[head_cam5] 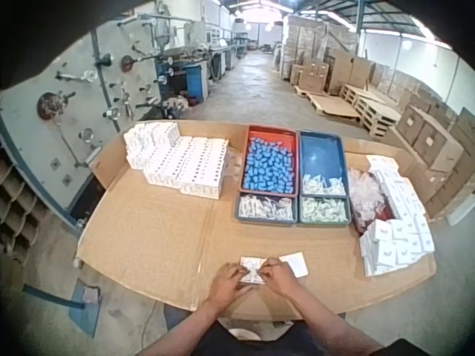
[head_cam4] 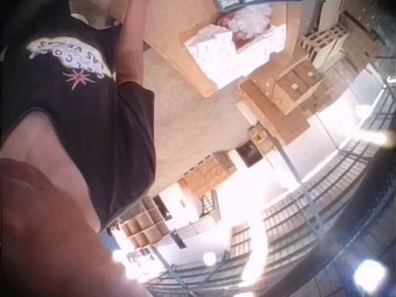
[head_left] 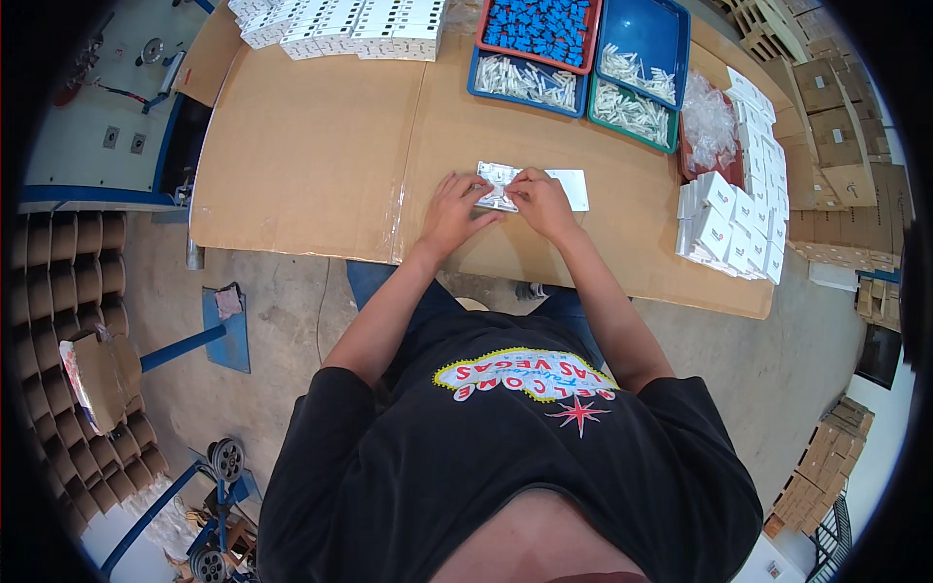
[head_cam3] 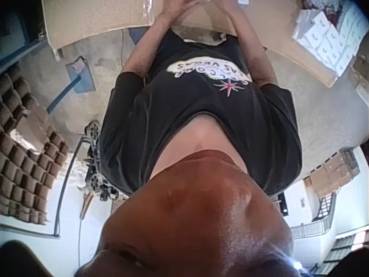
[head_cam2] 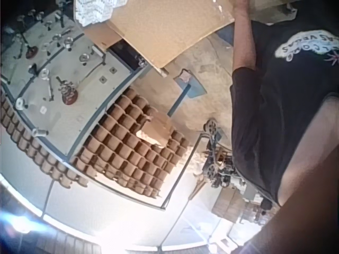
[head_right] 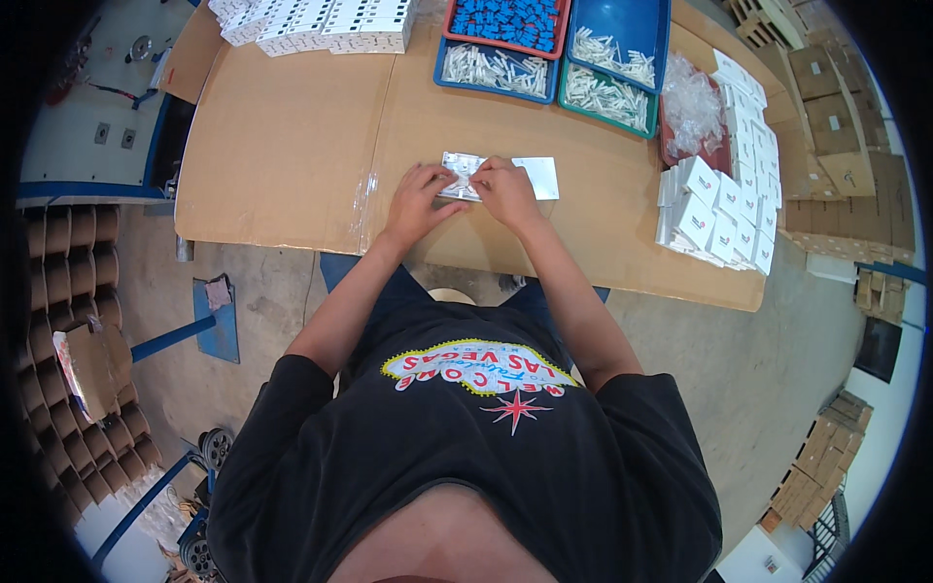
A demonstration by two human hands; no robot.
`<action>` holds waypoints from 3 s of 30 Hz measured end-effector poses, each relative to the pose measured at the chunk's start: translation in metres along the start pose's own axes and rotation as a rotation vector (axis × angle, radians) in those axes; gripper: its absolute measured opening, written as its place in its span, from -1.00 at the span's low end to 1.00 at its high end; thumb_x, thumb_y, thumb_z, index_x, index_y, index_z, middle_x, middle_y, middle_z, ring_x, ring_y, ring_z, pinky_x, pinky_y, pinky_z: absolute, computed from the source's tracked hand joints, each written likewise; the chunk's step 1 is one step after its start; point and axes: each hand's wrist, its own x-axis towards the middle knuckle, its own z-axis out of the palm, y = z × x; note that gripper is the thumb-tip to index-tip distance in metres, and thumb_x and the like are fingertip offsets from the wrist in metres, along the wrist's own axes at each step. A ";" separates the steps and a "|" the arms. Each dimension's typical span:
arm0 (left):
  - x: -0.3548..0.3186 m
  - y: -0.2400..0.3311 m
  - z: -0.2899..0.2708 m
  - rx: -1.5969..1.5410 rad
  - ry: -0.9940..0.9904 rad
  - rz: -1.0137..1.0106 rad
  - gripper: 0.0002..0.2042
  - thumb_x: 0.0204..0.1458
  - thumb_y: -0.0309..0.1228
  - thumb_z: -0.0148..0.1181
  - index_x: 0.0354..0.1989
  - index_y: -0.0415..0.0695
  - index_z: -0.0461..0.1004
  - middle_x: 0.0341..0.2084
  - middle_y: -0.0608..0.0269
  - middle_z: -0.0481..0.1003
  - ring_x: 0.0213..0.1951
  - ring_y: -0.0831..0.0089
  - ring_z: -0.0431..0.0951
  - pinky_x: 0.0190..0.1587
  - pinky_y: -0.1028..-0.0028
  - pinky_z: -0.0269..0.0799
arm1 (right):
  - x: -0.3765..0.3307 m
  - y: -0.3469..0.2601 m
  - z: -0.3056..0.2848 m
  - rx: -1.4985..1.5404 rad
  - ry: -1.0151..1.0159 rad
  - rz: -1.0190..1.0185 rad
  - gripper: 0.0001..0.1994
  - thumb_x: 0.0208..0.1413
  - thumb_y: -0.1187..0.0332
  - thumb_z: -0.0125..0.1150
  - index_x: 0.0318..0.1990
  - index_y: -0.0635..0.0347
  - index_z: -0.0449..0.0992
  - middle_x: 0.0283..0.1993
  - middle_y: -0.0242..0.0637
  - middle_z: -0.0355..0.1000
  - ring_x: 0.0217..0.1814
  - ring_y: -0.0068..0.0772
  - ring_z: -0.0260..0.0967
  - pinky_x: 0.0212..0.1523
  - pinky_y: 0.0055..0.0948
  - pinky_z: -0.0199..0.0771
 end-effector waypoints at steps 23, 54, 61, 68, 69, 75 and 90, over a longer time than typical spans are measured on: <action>-0.005 -0.002 0.004 0.072 -0.044 0.068 -0.61 -0.08 -0.23 0.45 -0.12 -0.14 0.53 -0.11 0.16 0.51 -0.01 0.13 0.49 0.08 0.18 0.42 | -0.004 -0.014 -0.018 -0.085 -0.197 0.004 -0.90 0.08 0.38 0.23 -0.29 0.06 0.64 -0.22 -0.30 0.56 -0.14 -0.14 0.52 -0.16 -0.09 0.40; 0.019 0.007 -0.003 0.162 -0.268 -0.251 -0.06 -0.04 0.19 0.27 0.39 -0.25 0.15 0.38 0.03 0.18 0.48 0.15 0.04 0.50 0.08 -0.14 | 0.340 0.104 -0.179 -0.880 0.550 -0.225 -0.69 0.05 0.38 0.23 -0.01 -0.05 0.61 -0.03 -0.34 0.53 0.21 -0.21 0.36 0.16 -0.06 0.29; 0.022 0.008 -0.007 0.118 -0.258 -0.257 -0.08 -0.06 0.17 0.29 0.36 -0.25 0.19 0.36 0.03 0.21 0.46 0.16 0.07 0.50 0.10 -0.11 | 0.357 0.111 -0.188 -0.969 0.479 -0.155 -0.79 0.06 0.35 0.26 -0.13 0.03 0.60 -0.09 -0.33 0.54 0.17 -0.24 0.36 0.18 0.00 0.23; 0.017 0.009 -0.005 0.115 -0.262 -0.253 -0.09 -0.05 0.17 0.29 0.35 -0.26 0.20 0.36 0.02 0.21 0.46 0.15 0.07 0.49 0.08 -0.10 | 0.323 0.094 -0.184 -0.215 0.507 -0.001 -0.83 0.17 0.39 0.26 -0.09 0.11 0.59 -0.08 -0.25 0.60 -0.09 -0.16 0.58 -0.08 -0.21 0.51; 0.015 0.008 -0.005 0.118 -0.271 -0.263 -0.08 -0.05 0.17 0.29 0.35 -0.26 0.20 0.36 0.01 0.21 0.46 0.15 0.07 0.49 0.07 -0.10 | 0.309 0.083 -0.173 0.228 0.430 0.098 -0.83 0.23 0.40 0.23 -0.07 0.17 0.57 -0.08 -0.23 0.59 -0.13 -0.18 0.60 -0.13 -0.28 0.56; 0.019 0.005 -0.003 0.154 -0.265 -0.237 -0.07 -0.05 0.18 0.29 0.36 -0.29 0.19 0.35 -0.02 0.22 0.46 0.13 0.07 0.49 0.08 -0.10 | 0.174 0.014 -0.112 1.099 0.155 0.326 -0.81 0.32 0.42 0.17 0.00 0.31 0.49 -0.12 -0.19 0.56 -0.10 -0.26 0.61 -0.06 -0.36 0.63; 0.011 0.001 0.001 0.154 -0.237 -0.235 -0.06 -0.07 0.17 0.33 0.36 -0.26 0.19 0.35 0.01 0.22 0.45 0.15 0.10 0.48 0.10 -0.07 | 0.033 -0.020 0.008 0.259 0.137 -0.023 -0.83 0.06 0.49 0.36 -0.17 0.26 0.61 -0.03 -0.22 0.57 0.03 -0.18 0.52 0.04 -0.35 0.52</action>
